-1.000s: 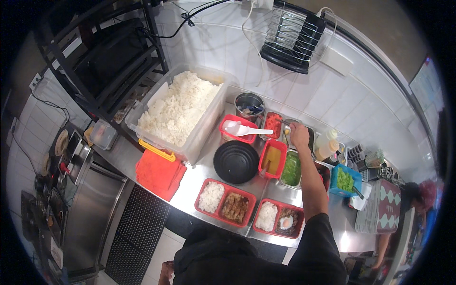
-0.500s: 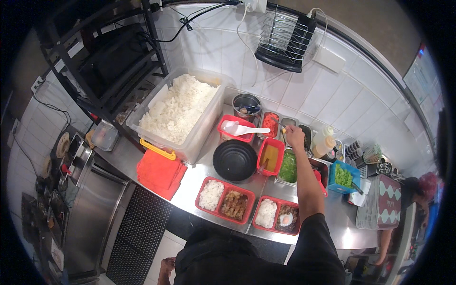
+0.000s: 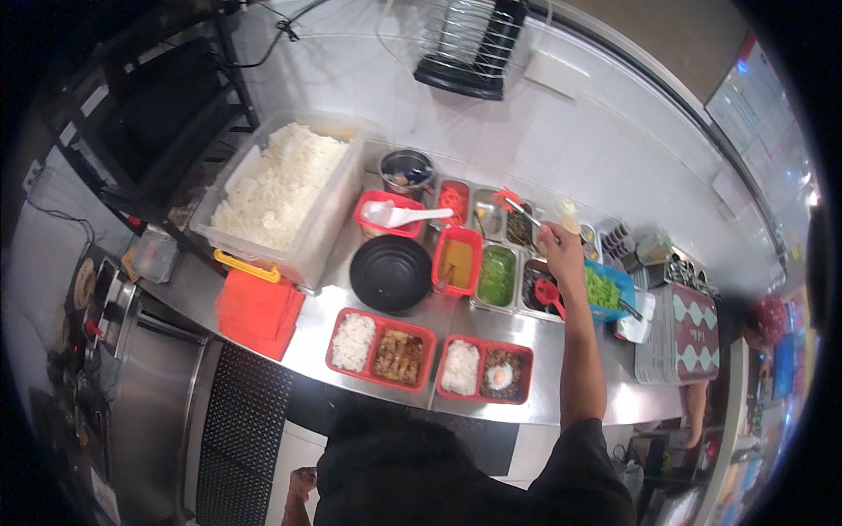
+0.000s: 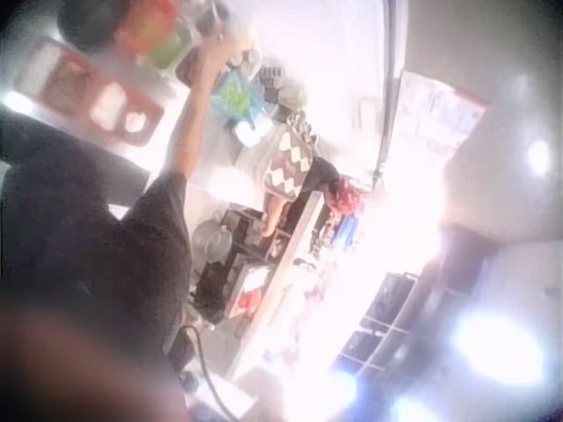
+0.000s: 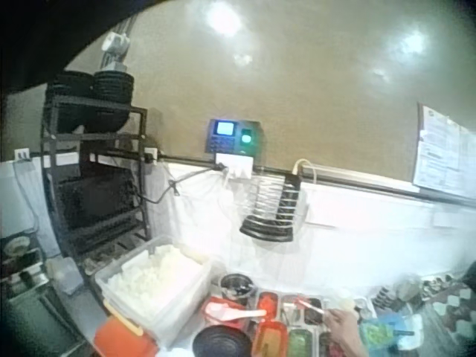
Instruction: The person assembles two bento boxes by adding rice, cooked meat, a fried egg, and various sauces and seasonings. They then place the filled containers into clear plastic packaging.
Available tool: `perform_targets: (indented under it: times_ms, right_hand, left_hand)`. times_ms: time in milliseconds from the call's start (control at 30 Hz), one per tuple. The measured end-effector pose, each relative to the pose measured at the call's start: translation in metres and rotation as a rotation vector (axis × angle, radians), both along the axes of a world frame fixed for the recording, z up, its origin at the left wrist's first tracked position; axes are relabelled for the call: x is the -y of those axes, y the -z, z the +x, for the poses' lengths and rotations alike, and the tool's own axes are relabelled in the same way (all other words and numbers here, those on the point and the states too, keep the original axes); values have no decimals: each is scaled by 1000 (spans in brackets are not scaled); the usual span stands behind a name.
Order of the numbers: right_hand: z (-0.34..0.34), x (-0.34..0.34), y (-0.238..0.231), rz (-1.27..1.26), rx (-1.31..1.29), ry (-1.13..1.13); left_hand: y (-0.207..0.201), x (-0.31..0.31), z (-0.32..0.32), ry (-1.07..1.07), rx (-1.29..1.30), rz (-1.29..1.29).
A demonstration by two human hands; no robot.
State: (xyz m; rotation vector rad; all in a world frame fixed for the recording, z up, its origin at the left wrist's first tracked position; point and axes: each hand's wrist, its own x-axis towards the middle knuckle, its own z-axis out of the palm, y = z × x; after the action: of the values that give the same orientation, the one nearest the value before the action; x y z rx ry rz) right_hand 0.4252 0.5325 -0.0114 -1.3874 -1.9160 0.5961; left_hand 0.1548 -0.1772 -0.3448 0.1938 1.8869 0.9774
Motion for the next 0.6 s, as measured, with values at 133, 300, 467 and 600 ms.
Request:
perform_targets:
  times_ms: [133,300,467,600]
  right_hand:
    - [94,63,15,3,-4,-19]
    - [158,175,33,-266,13,143]
    - [163,219,72,-72,343,109]
    - [148,225,73,25,566,74]
  left_hand:
    - [5,-26,-5,-269,345,-35]
    - [14,-48,3,-98,354,-34]
    - [65,-20,-2,240,132,142]
    - [32,-39,9,96,205,15]
